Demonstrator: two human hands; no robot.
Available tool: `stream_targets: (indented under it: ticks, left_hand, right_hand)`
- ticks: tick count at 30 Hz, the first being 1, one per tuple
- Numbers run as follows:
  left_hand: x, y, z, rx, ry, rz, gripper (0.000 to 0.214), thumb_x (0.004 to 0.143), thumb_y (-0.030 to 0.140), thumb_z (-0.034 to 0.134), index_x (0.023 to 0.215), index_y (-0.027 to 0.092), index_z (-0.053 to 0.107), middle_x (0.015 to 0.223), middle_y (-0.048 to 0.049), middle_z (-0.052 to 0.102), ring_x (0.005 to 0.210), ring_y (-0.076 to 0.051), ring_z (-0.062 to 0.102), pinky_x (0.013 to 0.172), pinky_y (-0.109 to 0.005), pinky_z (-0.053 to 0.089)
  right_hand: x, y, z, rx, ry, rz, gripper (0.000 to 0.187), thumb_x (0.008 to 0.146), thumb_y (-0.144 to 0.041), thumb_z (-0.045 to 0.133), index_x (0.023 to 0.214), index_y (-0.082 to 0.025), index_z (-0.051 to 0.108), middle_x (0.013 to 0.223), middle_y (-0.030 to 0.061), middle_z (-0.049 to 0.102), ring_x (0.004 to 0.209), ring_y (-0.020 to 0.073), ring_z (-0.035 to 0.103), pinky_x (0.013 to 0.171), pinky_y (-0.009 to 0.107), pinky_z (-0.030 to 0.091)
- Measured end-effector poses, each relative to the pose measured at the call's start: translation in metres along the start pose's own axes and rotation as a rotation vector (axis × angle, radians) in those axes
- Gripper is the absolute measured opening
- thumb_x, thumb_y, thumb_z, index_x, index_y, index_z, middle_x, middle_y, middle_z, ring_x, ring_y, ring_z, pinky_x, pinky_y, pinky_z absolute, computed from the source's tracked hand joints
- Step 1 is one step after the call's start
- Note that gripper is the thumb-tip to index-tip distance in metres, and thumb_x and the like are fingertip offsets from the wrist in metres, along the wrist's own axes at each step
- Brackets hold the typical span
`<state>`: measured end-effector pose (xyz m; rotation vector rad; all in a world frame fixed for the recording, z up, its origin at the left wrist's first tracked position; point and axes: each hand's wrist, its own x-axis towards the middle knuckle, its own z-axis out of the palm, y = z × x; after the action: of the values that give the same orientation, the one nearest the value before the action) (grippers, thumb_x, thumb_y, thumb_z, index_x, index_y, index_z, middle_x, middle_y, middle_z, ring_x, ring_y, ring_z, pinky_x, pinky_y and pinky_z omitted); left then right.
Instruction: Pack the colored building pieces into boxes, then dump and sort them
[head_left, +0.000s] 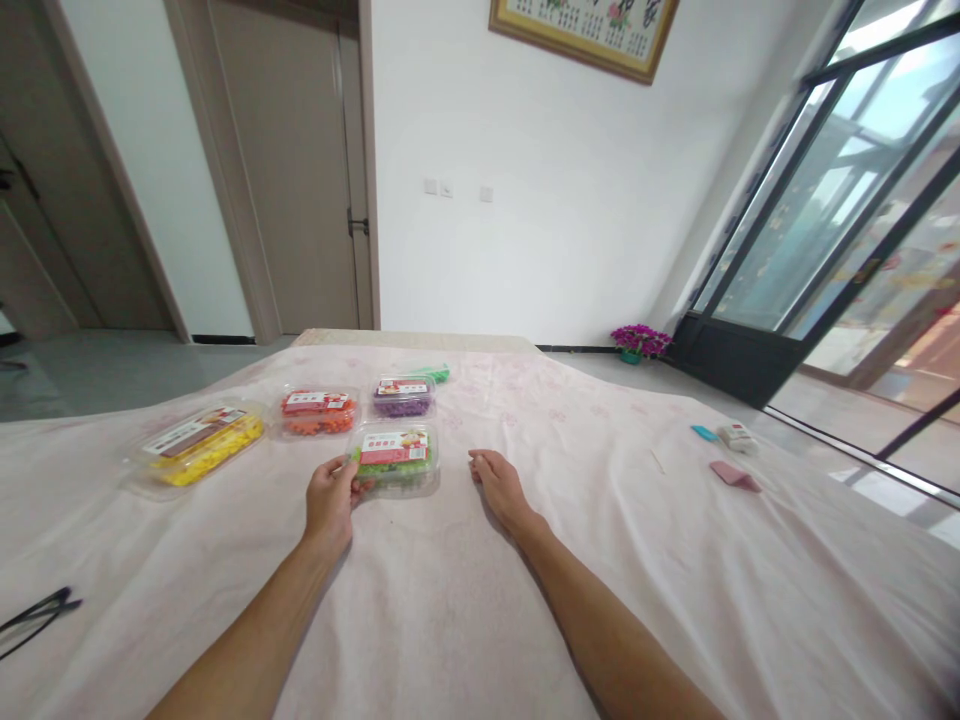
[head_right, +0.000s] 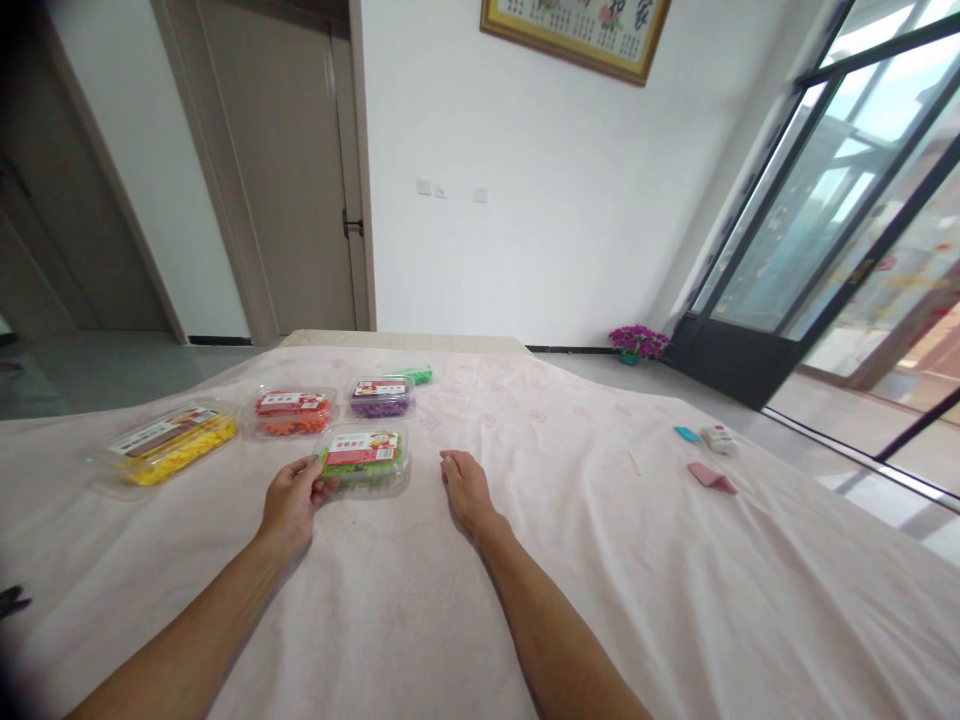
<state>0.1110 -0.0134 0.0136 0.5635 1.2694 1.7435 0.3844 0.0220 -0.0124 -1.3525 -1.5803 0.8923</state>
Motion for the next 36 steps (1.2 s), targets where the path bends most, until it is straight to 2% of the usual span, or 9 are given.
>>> stream_targets:
  ticks: [2, 5, 8, 14, 18, 22, 27, 32, 36]
  left_hand:
    - [0.005, 0.002, -0.003, -0.021, 0.034, 0.029, 0.034, 0.067, 0.03, 0.076, 0.091, 0.019, 0.055, 0.057, 0.0108, 0.048, 0.049, -0.005, 0.047, 0.068, -0.027, 0.058]
    - [0.006, 0.004, -0.006, -0.024, 0.017, 0.046, 0.041, 0.067, 0.03, 0.078, 0.099, 0.019, 0.055, 0.058, 0.0101, 0.051, 0.052, -0.007, 0.053, 0.067, -0.026, 0.057]
    - [0.0, 0.004, -0.006, -0.005, -0.066, 0.024, 0.052, 0.065, 0.035, 0.083, 0.106, 0.018, 0.056, 0.061, 0.0069, 0.058, 0.057, -0.012, 0.061, 0.065, -0.027, 0.056]
    - [-0.015, -0.003, -0.002, 0.208, -0.329, 0.071, 0.064, 0.066, 0.053, 0.083, 0.111, 0.013, 0.06, 0.066, 0.0012, 0.065, 0.06, -0.014, 0.063, 0.062, -0.027, 0.052]
    - [-0.014, -0.01, -0.003, 0.28, -0.38, 0.127, 0.065, 0.075, 0.061, 0.073, 0.116, 0.012, 0.062, 0.072, -0.0006, 0.067, 0.062, -0.014, 0.063, 0.064, -0.028, 0.051]
    - [-0.009, -0.015, -0.003, 0.285, -0.378, 0.157, 0.067, 0.079, 0.063, 0.068, 0.123, 0.012, 0.063, 0.074, -0.0008, 0.066, 0.061, -0.015, 0.061, 0.064, -0.029, 0.05]
    - [-0.007, -0.017, 0.001, 0.356, -0.368, 0.142, 0.063, 0.076, 0.054, 0.07, 0.123, 0.013, 0.064, 0.073, -0.0004, 0.066, 0.061, -0.015, 0.06, 0.063, -0.028, 0.047]
    - [-0.008, -0.018, 0.002, 0.482, -0.396, 0.187, 0.05, 0.078, 0.041, 0.066, 0.12, 0.015, 0.066, 0.065, 0.0031, 0.062, 0.065, -0.017, 0.06, 0.068, -0.028, 0.046]
    - [-0.009, -0.016, 0.003, 0.518, -0.397, 0.199, 0.042, 0.076, 0.04, 0.066, 0.11, 0.016, 0.071, 0.065, 0.0031, 0.061, 0.062, -0.017, 0.058, 0.064, -0.028, 0.043]
  right_hand:
    - [-0.003, 0.001, 0.001, -0.149, 0.058, -0.129, 0.035, 0.098, -0.035, 0.047, 0.122, -0.018, 0.065, 0.113, 0.0098, 0.068, 0.106, 0.0211, 0.061, 0.104, 0.037, 0.044]
    - [-0.009, -0.001, 0.003, -0.246, 0.096, -0.235, 0.041, 0.094, -0.029, 0.05, 0.132, -0.017, 0.06, 0.113, 0.0096, 0.067, 0.099, 0.0199, 0.063, 0.099, 0.037, 0.048]
    - [-0.017, -0.01, 0.005, -0.305, 0.09, -0.308, 0.048, 0.091, -0.022, 0.052, 0.14, -0.018, 0.053, 0.119, 0.011, 0.064, 0.091, 0.0188, 0.064, 0.091, 0.038, 0.053]
    - [-0.029, -0.036, 0.004, -0.629, 0.082, -0.623, 0.053, 0.089, -0.02, 0.064, 0.141, -0.024, 0.055, 0.137, 0.0128, 0.06, 0.125, 0.0279, 0.052, 0.107, 0.045, 0.043]
    - [-0.019, -0.038, -0.001, -0.759, 0.07, -0.634, 0.034, 0.093, -0.023, 0.066, 0.127, -0.026, 0.066, 0.125, 0.01, 0.066, 0.116, 0.0265, 0.054, 0.1, 0.042, 0.044]
    - [-0.004, -0.04, -0.006, -0.89, -0.02, -0.69, 0.029, 0.097, -0.026, 0.063, 0.126, -0.028, 0.067, 0.117, 0.0083, 0.068, 0.107, 0.0245, 0.055, 0.092, 0.037, 0.044]
    - [0.003, -0.051, -0.014, -1.066, -0.092, -0.713, 0.022, 0.102, -0.029, 0.055, 0.117, -0.025, 0.069, 0.105, 0.0092, 0.067, 0.098, 0.0242, 0.053, 0.083, 0.034, 0.042]
    - [0.012, -0.047, -0.033, -1.171, -0.019, -0.558, 0.019, 0.099, -0.021, 0.052, 0.106, -0.02, 0.07, 0.109, 0.0125, 0.066, 0.099, 0.0251, 0.055, 0.084, 0.035, 0.04]
    - [0.035, -0.041, -0.052, -1.244, 0.015, -0.373, 0.022, 0.097, -0.018, 0.052, 0.109, -0.019, 0.071, 0.115, 0.0144, 0.065, 0.1, 0.0252, 0.058, 0.084, 0.035, 0.041]
